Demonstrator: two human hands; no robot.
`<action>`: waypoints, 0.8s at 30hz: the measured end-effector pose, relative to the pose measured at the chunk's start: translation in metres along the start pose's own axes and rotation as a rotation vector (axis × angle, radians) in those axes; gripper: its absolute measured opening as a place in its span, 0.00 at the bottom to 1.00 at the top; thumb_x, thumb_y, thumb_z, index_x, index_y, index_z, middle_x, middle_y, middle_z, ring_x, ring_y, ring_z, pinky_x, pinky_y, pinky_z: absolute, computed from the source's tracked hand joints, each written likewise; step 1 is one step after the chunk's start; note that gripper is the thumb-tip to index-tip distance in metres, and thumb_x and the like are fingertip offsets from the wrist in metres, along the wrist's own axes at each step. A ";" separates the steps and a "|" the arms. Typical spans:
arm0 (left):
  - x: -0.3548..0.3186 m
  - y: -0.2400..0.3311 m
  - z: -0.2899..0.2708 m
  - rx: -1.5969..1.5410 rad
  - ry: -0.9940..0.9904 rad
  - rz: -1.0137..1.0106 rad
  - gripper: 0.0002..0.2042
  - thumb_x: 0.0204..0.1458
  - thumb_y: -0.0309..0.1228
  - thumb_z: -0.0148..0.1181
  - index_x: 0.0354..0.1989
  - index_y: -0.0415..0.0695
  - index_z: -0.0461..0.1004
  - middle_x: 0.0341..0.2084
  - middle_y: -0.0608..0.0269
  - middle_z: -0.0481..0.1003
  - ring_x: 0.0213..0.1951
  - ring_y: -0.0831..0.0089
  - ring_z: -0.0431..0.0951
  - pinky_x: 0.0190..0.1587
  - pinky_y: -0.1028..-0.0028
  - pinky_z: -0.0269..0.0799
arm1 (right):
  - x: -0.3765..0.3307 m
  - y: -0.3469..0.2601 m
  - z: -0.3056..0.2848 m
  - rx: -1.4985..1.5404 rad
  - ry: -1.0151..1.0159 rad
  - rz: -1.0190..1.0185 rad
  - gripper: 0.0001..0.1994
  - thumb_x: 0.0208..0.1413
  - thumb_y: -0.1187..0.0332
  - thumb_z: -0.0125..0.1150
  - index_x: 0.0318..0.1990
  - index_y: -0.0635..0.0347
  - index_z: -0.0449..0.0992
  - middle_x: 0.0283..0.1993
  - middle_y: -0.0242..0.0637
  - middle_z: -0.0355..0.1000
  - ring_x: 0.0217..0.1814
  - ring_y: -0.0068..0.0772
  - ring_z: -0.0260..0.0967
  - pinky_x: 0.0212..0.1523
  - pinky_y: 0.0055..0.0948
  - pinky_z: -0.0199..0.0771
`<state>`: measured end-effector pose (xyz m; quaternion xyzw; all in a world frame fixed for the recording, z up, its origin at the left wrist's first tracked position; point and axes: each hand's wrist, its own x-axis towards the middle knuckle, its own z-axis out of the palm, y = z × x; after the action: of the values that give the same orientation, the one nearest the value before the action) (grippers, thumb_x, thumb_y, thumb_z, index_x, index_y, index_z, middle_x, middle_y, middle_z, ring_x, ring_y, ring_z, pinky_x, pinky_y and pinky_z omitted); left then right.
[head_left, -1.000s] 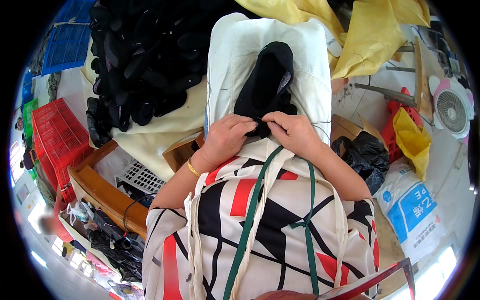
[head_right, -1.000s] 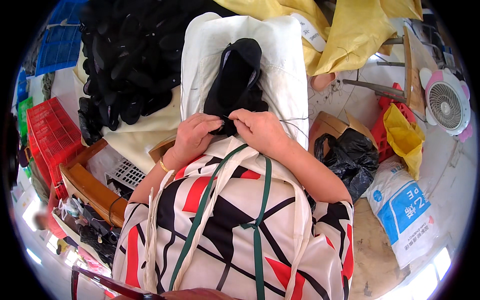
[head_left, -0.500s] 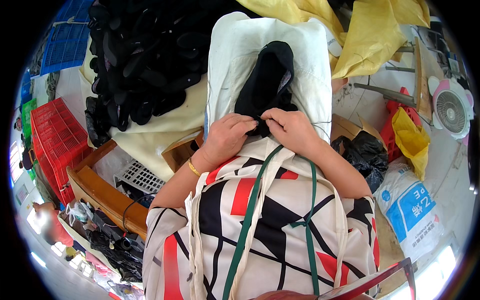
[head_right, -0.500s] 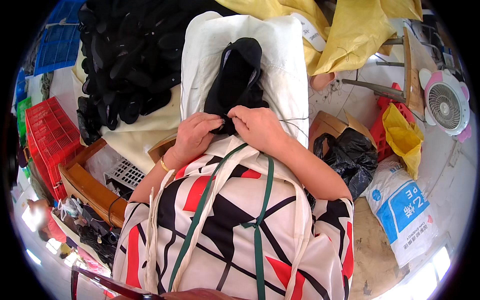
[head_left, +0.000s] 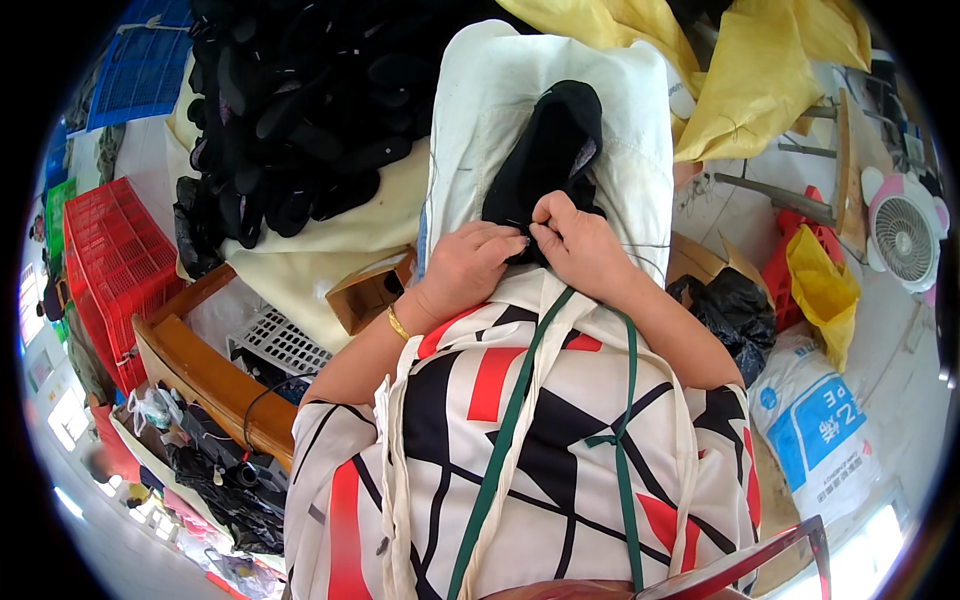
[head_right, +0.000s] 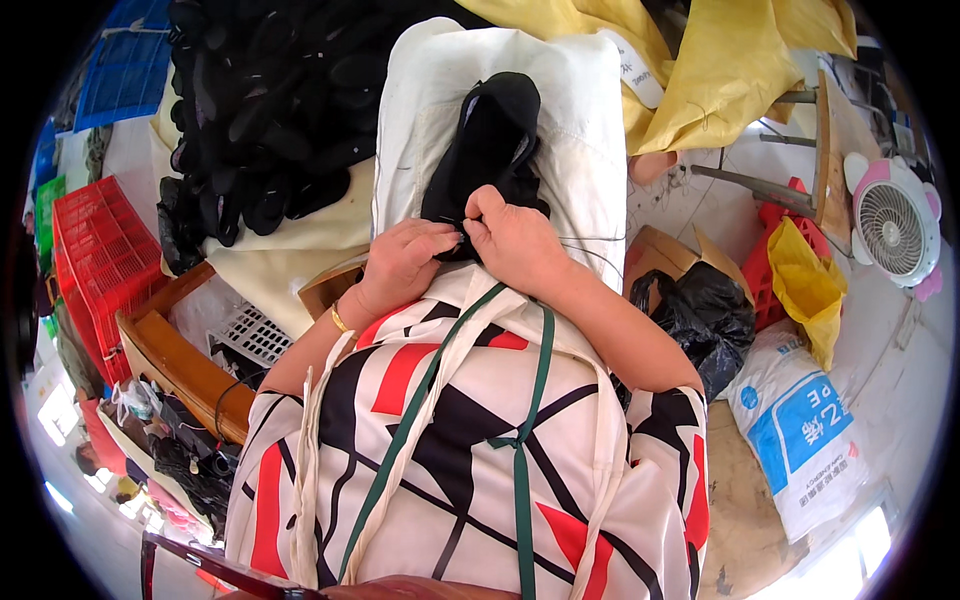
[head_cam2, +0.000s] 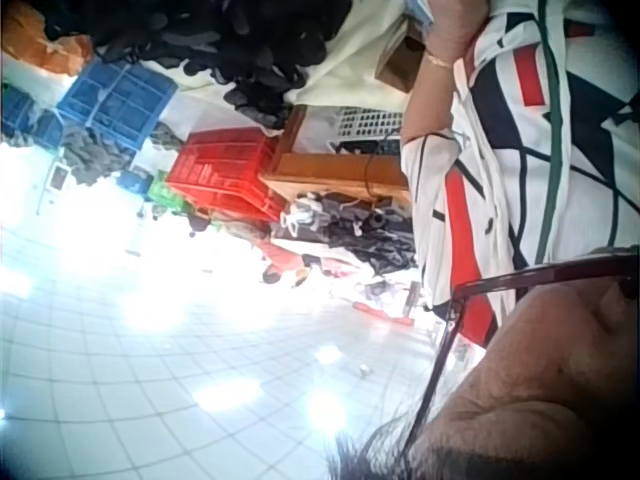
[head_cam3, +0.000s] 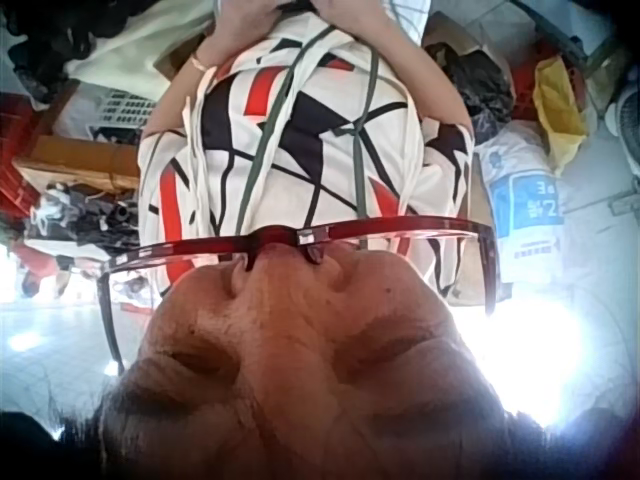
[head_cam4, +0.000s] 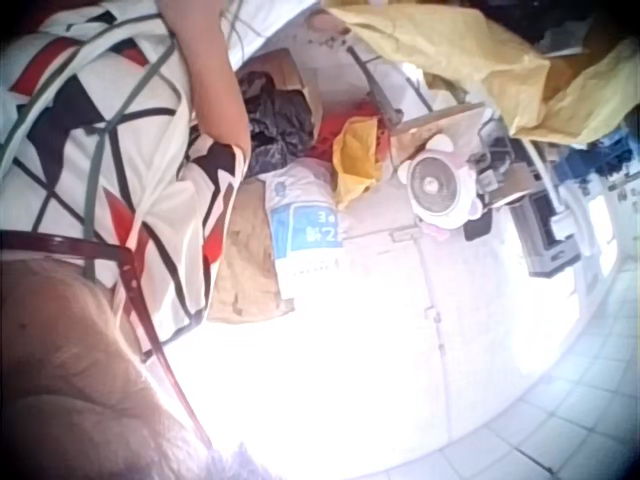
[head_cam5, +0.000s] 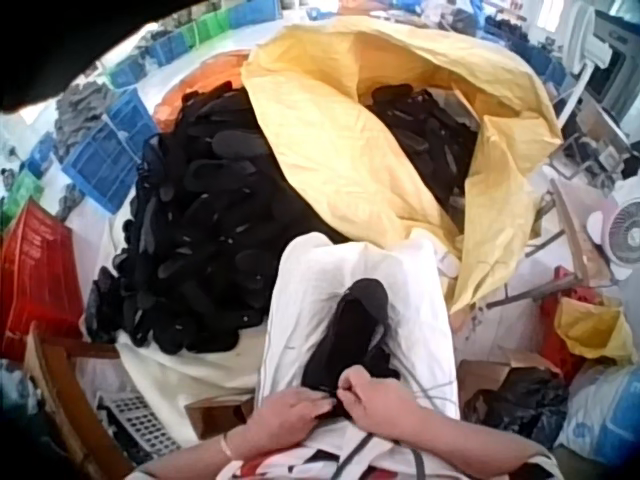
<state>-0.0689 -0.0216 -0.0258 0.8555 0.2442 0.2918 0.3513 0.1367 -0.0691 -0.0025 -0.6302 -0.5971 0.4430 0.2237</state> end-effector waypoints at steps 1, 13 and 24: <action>0.001 0.001 -0.001 0.009 -0.004 0.002 0.19 0.36 0.12 0.61 0.39 0.43 0.76 0.37 0.57 0.81 0.36 0.57 0.81 0.39 0.65 0.79 | 0.002 0.000 -0.001 0.012 -0.009 -0.008 0.09 0.62 0.68 0.55 0.44 0.59 0.63 0.27 0.49 0.74 0.32 0.58 0.74 0.33 0.49 0.73; 0.009 0.011 -0.006 0.221 -0.073 0.097 0.17 0.38 0.19 0.62 0.41 0.44 0.78 0.38 0.59 0.80 0.37 0.60 0.81 0.37 0.67 0.79 | 0.020 -0.026 -0.032 -0.233 0.002 -0.196 0.04 0.58 0.68 0.58 0.39 0.55 0.74 0.33 0.42 0.73 0.35 0.49 0.75 0.36 0.43 0.74; 0.022 0.011 -0.007 0.282 -0.029 0.113 0.13 0.37 0.22 0.64 0.35 0.47 0.80 0.33 0.66 0.75 0.34 0.66 0.77 0.32 0.70 0.75 | 0.037 0.003 -0.030 0.794 -0.101 0.071 0.06 0.66 0.66 0.56 0.37 0.57 0.72 0.37 0.29 0.73 0.30 0.18 0.69 0.26 0.20 0.69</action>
<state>-0.0559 -0.0117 -0.0065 0.9128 0.2292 0.2615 0.2140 0.1594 -0.0276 -0.0006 -0.4923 -0.3678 0.6772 0.4047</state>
